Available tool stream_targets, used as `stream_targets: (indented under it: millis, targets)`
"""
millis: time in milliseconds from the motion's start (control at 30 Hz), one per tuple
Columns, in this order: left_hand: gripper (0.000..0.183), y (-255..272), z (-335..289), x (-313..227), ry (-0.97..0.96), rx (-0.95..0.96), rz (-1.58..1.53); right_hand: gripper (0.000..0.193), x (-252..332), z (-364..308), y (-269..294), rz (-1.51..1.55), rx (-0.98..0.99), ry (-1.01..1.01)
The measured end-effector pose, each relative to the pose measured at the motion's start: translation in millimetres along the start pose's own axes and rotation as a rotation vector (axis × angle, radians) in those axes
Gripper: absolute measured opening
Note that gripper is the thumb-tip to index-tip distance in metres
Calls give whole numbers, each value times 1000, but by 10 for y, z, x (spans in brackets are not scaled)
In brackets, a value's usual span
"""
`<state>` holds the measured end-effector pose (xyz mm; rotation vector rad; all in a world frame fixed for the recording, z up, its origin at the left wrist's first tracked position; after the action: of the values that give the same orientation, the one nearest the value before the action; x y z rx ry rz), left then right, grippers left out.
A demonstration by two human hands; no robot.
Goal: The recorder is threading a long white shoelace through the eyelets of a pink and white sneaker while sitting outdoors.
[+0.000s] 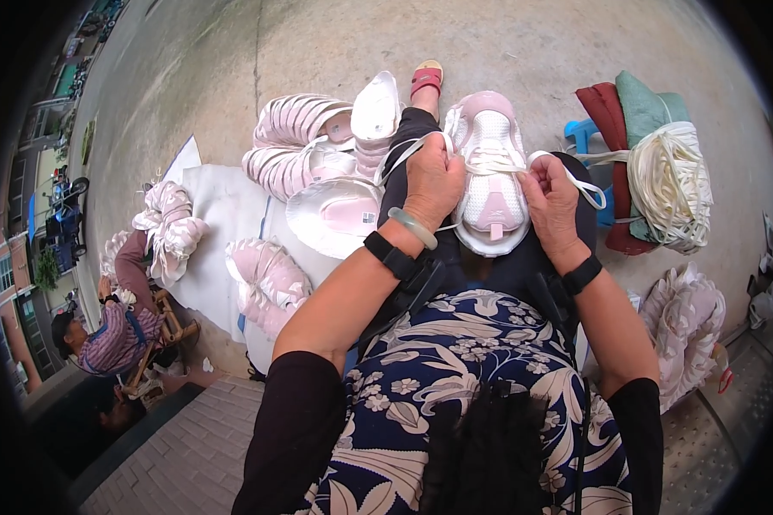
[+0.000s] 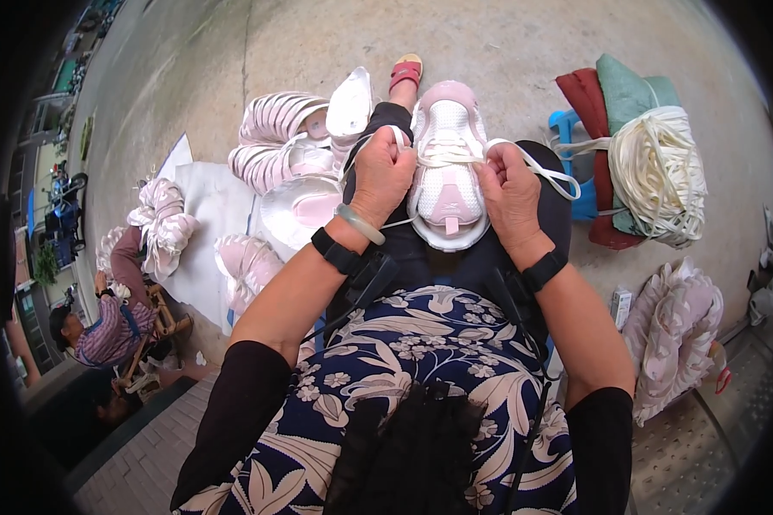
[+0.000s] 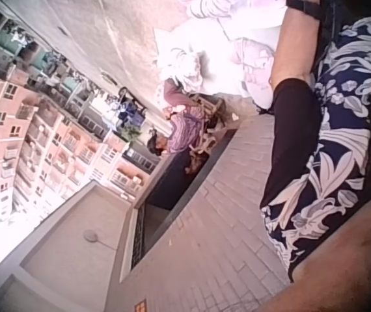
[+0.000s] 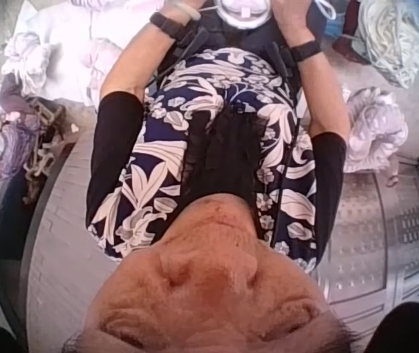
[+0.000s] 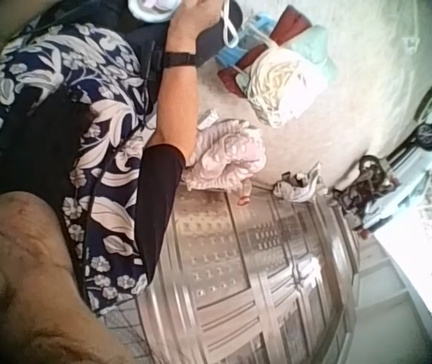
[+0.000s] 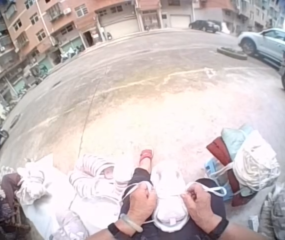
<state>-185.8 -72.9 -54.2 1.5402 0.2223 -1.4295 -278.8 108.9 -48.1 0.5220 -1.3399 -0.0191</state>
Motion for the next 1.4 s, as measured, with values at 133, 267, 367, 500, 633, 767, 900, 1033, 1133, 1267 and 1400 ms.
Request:
stream_targets:
  millis: [133,267,367,500,633,767,900,1033,1133,1267,1400]
  targets:
    - [25,46,49,-110,-43,16,111,25,158,-50,32,-80,10,163]
    - [36,223,26,-219,-50,-25,123,34,358,-91,5,-342,98,290]
    - [42,221,-114,-446,-202,27,102,37,331,-79,34,-413,108,295]
    - [51,184,-297,-568,-403,106,189,25,281,-82,-4,-480,172,310]
    - [37,168,-358,-566,-370,157,295,13,356,-73,-34,-494,154,359]
    - [26,133,-371,-445,-285,190,333,10,789,-88,-56,-524,-1,609]
    - [21,123,-354,-435,-289,183,274,6,863,-188,-330,-432,136,710]
    - [13,136,-315,-382,-234,172,219,4,838,-204,-546,-425,163,679]
    - [12,155,-306,-353,-216,152,145,6,806,-172,-595,-465,173,639]
    - [14,167,-301,-358,-242,101,76,8,706,-147,-683,-480,171,620]
    - [14,195,-280,-293,-241,73,-2,6,709,-171,-762,-531,200,657]
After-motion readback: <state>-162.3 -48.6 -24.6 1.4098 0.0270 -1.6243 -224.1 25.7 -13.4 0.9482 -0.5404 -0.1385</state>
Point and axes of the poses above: each hand's wrist, its own z-axis towards the middle knuckle, its own y-axis out of the back of the hand, x = y × z, the point moved 8 cm from there along z, towards the middle knuckle, and after that the axes turned 10 degrees about -x, right-handed, at the moved point
